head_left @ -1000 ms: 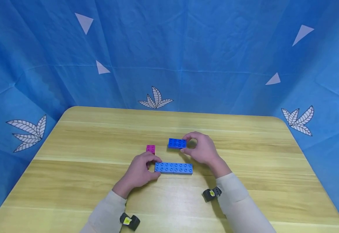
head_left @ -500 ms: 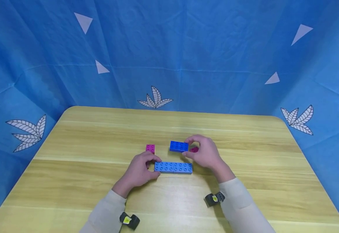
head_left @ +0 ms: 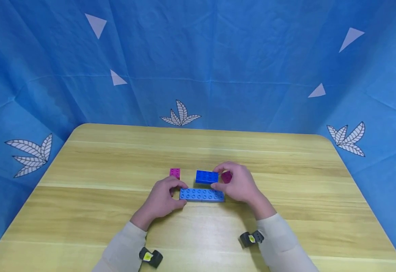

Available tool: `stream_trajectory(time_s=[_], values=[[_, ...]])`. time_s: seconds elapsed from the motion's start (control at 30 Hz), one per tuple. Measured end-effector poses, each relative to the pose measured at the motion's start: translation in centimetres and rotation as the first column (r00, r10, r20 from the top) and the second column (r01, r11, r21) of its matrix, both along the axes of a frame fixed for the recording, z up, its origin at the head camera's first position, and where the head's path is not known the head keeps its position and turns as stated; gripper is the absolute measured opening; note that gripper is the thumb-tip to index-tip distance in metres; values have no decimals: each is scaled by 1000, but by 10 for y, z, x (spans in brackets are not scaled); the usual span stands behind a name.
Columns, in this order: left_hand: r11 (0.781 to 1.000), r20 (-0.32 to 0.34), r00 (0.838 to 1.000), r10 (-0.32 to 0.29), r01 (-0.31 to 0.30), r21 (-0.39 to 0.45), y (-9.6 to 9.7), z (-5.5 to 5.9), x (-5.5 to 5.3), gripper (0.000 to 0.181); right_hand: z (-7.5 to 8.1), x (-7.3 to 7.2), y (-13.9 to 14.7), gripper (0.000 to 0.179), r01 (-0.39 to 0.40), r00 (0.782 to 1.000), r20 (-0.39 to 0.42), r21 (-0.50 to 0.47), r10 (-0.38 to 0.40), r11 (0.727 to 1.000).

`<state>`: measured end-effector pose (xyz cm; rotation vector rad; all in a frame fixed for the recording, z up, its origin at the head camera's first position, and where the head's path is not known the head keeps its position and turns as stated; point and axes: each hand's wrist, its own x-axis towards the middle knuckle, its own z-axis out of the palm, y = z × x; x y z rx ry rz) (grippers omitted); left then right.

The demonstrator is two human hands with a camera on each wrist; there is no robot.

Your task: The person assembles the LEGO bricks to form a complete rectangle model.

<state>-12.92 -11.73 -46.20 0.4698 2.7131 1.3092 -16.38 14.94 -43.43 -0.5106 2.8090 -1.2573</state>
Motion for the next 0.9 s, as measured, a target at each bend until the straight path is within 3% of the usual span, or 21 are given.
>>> stream_trajectory(time_s=[0.9], values=[[1000, -7, 1000, 0, 0, 0, 0, 1, 0, 36, -2, 20, -4, 33, -59, 998, -6, -19, 59, 998]])
